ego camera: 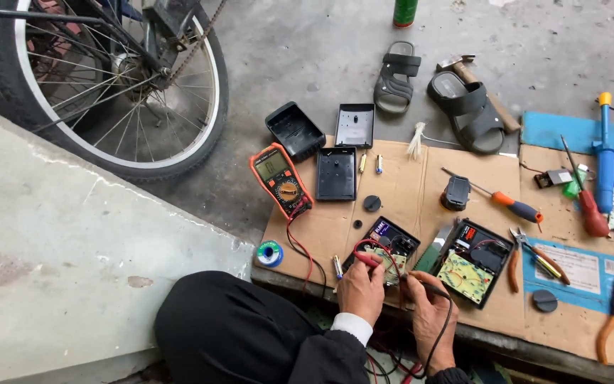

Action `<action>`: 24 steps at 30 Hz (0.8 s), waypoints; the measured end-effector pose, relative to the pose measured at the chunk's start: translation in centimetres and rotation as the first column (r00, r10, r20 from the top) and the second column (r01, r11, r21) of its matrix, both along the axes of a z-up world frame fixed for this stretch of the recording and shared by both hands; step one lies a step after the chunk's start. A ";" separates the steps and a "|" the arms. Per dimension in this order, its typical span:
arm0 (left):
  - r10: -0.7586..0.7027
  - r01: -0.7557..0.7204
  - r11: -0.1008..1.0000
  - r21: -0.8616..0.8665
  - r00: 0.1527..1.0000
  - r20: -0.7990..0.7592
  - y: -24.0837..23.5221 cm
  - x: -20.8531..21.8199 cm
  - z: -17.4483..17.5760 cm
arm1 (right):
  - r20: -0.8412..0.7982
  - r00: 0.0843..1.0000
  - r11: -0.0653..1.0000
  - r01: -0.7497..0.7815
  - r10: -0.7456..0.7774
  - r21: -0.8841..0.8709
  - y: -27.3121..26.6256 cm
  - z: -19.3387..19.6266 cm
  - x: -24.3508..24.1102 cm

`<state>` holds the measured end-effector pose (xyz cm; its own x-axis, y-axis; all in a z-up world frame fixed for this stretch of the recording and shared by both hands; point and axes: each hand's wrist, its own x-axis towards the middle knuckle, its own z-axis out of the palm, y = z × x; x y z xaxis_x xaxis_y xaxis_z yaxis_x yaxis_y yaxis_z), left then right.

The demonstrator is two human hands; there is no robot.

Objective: The person sits on the ground and uses a multimeter to test the circuit board of a disassembled electronic device. They touch the probes to various points on the board while observing the multimeter display.

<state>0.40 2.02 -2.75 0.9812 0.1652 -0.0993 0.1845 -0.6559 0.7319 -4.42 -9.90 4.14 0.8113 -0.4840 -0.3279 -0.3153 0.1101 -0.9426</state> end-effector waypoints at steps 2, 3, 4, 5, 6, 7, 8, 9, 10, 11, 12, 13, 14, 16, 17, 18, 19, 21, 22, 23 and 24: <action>-0.003 0.003 1.000 0.004 1.000 -0.006 0.0 0.0 0.0 | 0.018 1.000 1.000 0.004 -0.004 0.008 -0.1 -0.7 -0.1; -0.007 0.007 1.000 0.010 1.000 -0.013 0.0 0.0 0.0 | 0.035 0.999 1.000 0.008 -0.009 0.017 -0.2 -1.1 -0.1; -0.008 0.008 1.000 0.009 1.000 -0.010 0.0 0.0 0.2 | 0.038 0.999 1.000 0.009 -0.010 0.016 -0.2 -1.1 0.0; -0.006 0.006 1.000 -0.007 1.000 -0.011 0.0 0.0 0.3 | 0.027 1.000 1.000 0.014 -0.014 0.010 -0.2 -1.2 0.0; -0.004 0.004 1.000 -0.022 1.000 -0.012 0.0 0.0 0.5 | 0.016 1.000 1.000 0.019 -0.019 0.004 -0.2 -1.2 0.0; -0.003 0.003 1.000 -0.023 1.000 -0.010 0.0 0.1 0.5 | 0.017 1.000 1.000 0.018 -0.019 0.004 -0.2 -1.2 0.0; -0.004 0.004 1.000 -0.012 1.000 -0.022 0.0 0.1 0.4 | 0.025 1.000 1.000 0.016 -0.016 0.004 -0.2 -1.3 0.0; -0.005 0.005 1.000 -0.002 0.999 -0.034 0.0 0.1 0.3 | 0.033 0.999 1.000 0.013 -0.013 0.004 -0.2 -1.3 0.0; -0.004 0.004 1.000 -0.002 0.999 -0.034 -0.1 0.2 0.1 | 0.033 0.999 1.000 0.012 -0.012 0.003 -0.2 -1.5 0.0; 0.001 -0.001 1.000 0.007 1.000 -0.026 -0.1 0.2 -0.1 | 0.038 0.999 1.000 0.013 -0.014 0.002 -0.2 -1.7 0.1; 0.006 -0.006 1.000 0.016 1.000 -0.018 -0.1 0.2 -0.3 | 0.043 0.999 1.000 0.015 -0.015 0.000 -0.3 -1.9 0.1; 0.006 -0.006 1.000 0.015 1.000 -0.018 -0.1 0.2 0.0 | 0.043 0.999 1.000 0.016 -0.016 0.000 -0.3 -1.7 0.1; 0.000 0.000 1.000 -0.001 0.999 -0.035 -0.1 0.2 0.3 | 0.033 0.999 1.000 0.014 -0.013 -0.015 -0.3 -1.6 0.0; -0.007 0.006 1.000 -0.017 0.999 -0.050 0.0 0.2 0.4 | 0.023 1.000 0.999 0.013 -0.012 -0.030 -0.3 -1.5 0.1; -0.008 0.007 1.000 -0.017 0.999 -0.045 0.0 0.1 0.3 | 0.017 1.000 0.999 0.013 -0.012 -0.035 -0.3 -1.5 0.1; -0.009 0.008 1.000 -0.016 0.999 -0.040 0.0 0.1 0.2 | 0.011 1.000 0.999 0.013 -0.013 -0.040 -0.3 -1.5 0.1; -0.009 0.008 1.000 -0.016 0.999 -0.040 0.0 0.1 0.1 | 0.011 1.000 0.999 0.013 -0.013 -0.040 -0.3 -1.6 0.1; -0.002 0.001 1.000 -0.005 0.999 -0.033 0.0 0.1 -0.1 | 0.017 1.000 0.999 0.016 -0.016 -0.038 -0.4 -1.9 0.1; -0.001 0.001 1.000 -0.004 0.999 -0.033 0.0 0.1 0.0 | 0.017 1.000 0.999 0.016 -0.015 -0.037 -0.4 -1.9 0.1; 0.001 -0.001 1.000 -0.008 0.999 -0.034 0.0 0.1 0.0 | 0.020 1.000 1.000 0.019 -0.019 -0.017 -0.3 -2.0 0.1; 0.003 -0.003 1.000 -0.013 0.999 -0.036 -0.1 0.1 0.1 | 0.023 0.999 1.000 0.022 -0.022 0.003 -0.3 -2.0 0.1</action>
